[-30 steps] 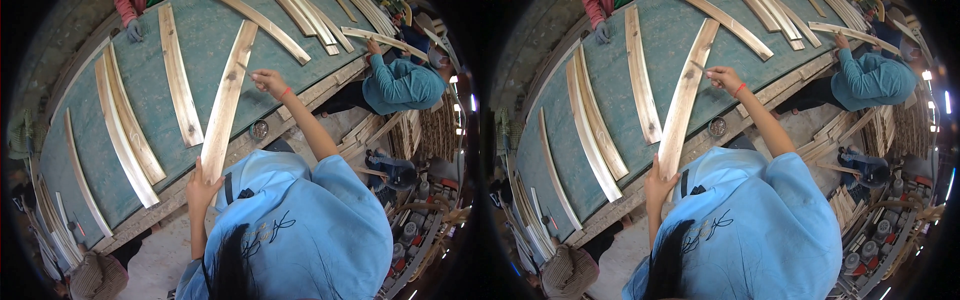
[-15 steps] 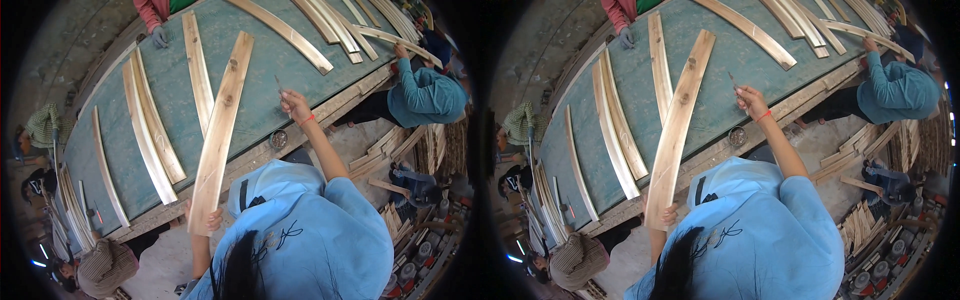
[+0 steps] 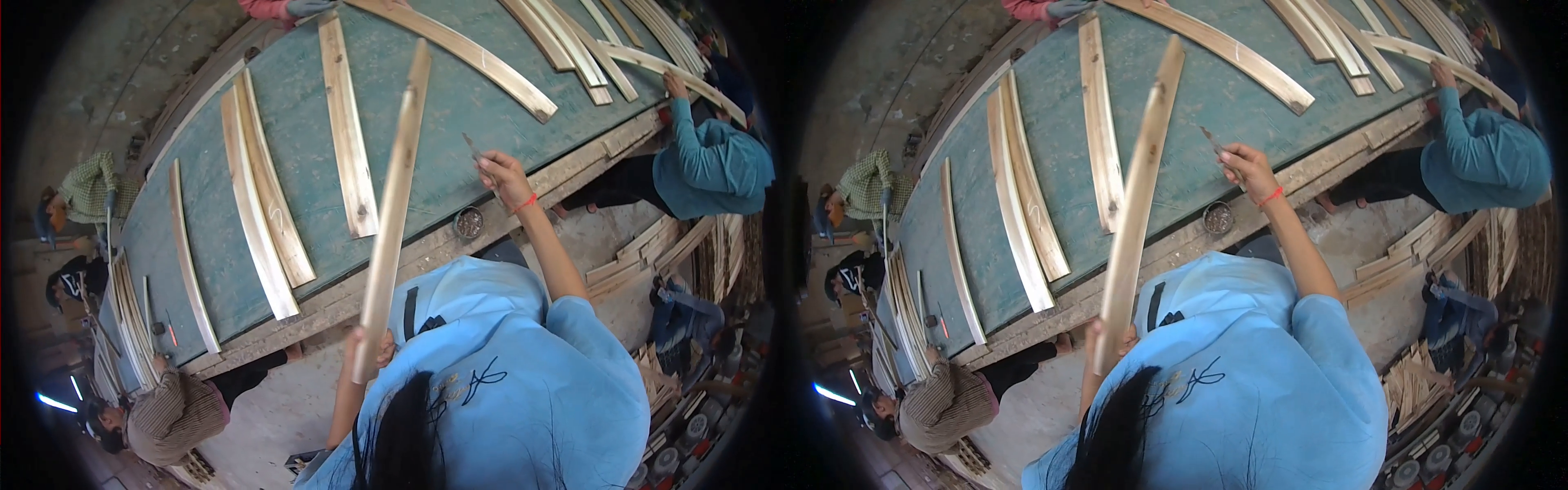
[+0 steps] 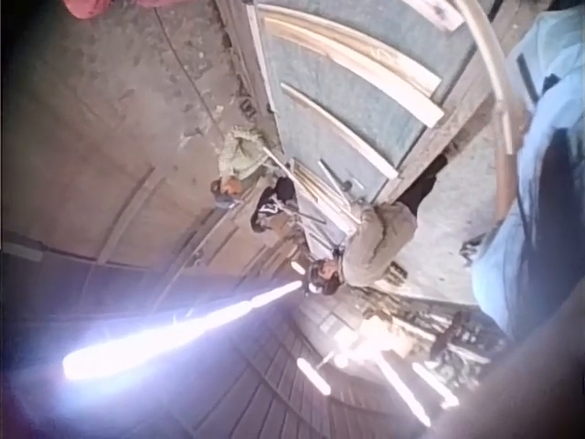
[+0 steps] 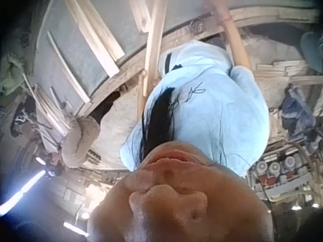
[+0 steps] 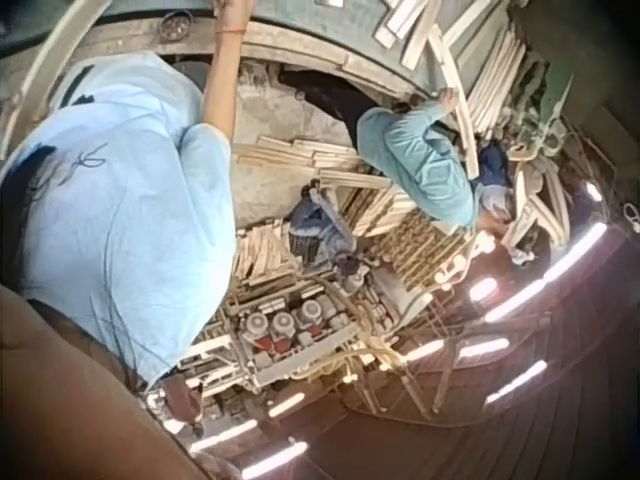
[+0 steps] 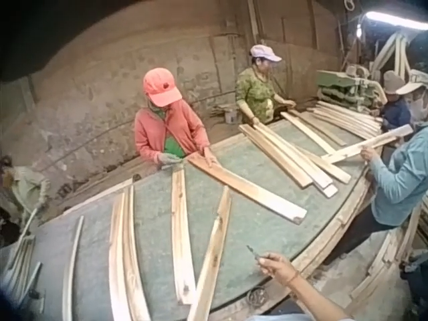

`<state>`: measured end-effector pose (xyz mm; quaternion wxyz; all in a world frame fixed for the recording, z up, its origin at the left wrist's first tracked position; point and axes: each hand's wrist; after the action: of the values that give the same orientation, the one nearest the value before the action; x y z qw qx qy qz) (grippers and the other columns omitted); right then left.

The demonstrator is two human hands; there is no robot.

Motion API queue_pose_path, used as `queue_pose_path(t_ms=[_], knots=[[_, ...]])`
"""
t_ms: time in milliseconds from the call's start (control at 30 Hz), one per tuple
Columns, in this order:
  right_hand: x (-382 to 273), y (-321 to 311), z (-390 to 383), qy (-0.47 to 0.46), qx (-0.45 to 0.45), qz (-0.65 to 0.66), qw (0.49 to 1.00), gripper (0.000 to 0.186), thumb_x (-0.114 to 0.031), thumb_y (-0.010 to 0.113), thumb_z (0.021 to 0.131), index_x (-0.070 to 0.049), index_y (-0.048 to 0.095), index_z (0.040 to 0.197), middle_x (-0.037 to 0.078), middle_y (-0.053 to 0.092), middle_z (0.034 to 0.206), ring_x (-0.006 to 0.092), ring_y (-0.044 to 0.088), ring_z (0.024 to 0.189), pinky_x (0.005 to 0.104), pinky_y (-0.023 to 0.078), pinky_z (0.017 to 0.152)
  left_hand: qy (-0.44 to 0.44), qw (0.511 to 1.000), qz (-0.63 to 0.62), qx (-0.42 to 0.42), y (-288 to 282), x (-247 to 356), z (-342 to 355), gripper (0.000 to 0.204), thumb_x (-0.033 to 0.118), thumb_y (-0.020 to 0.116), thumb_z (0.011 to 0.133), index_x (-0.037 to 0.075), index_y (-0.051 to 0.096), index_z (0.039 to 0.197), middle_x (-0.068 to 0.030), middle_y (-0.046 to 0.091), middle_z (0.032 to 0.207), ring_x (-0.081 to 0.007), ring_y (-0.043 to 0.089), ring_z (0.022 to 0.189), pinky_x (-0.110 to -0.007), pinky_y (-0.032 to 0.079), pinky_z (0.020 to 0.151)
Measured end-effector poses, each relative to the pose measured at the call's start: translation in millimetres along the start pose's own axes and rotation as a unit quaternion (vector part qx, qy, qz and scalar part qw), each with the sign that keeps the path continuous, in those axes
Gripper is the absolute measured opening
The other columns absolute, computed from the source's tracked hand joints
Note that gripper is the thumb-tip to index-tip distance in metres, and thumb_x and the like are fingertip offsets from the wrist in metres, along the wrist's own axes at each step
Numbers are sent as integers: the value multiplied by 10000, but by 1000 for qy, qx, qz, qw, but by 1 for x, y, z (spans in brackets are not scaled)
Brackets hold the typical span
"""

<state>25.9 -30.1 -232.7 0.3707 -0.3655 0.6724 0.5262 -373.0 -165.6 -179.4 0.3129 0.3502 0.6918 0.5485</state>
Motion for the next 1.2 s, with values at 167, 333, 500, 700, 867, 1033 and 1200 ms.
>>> queue_pose_path(t_ms=[167,333,500,700,867,1033,1200], knots=[[3,-4,-4,0,11,13,1000,148,-157,617,871,-20,607,928,17,594,758,59,492,567,195,350,481,86,783,534,308,22,-11,-3,847,164,697,763,-57,212,1421,-208,363,1388,-181,427,1225,-260,339,993],[5,-5,-12,17,38,36,998,119,-136,614,868,-35,609,930,17,604,782,67,500,571,196,361,475,178,753,523,357,-5,-8,-36,845,244,716,732,-42,289,1402,-188,529,1229,-203,556,1060,-300,437,892],[14,-8,-19,37,39,21,998,113,-138,606,872,-40,612,927,17,609,790,70,506,573,200,362,484,304,489,690,439,0,40,-5,809,248,707,742,-35,316,1391,-228,544,1205,-267,576,1020,-347,457,857],[11,-1,-16,45,59,20,997,122,-137,610,869,-33,611,932,22,606,786,81,505,584,212,359,493,176,181,779,574,-2,125,32,589,230,662,771,0,471,1279,-257,523,1174,-379,505,1071,-428,427,887],[-1,2,-16,50,76,2,996,122,-127,598,873,-48,604,967,29,594,786,97,488,572,221,359,494,395,27,777,489,19,163,122,513,342,667,768,5,566,1140,-207,526,1038,-364,480,989,-451,422,831],[-5,30,-7,76,86,-62,992,220,-167,654,845,-36,619,1018,33,614,787,86,503,544,215,347,457,261,133,813,502,-13,148,222,766,426,741,676,-70,475,1196,-215,510,1049,-361,491,997,-444,439,836],[-15,69,16,81,38,-188,978,223,-172,666,836,-16,641,995,43,634,785,80,527,542,214,375,462,103,273,812,506,-8,142,200,856,399,792,593,-127,423,1160,-249,470,1074,-367,511,987,-451,485,784]])
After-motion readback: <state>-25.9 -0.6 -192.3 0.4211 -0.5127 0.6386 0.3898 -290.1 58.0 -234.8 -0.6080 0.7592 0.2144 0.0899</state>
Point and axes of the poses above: each hand's wrist, its own z-axis towards the middle knuckle, its own y-axis out of the palm, x = y × z
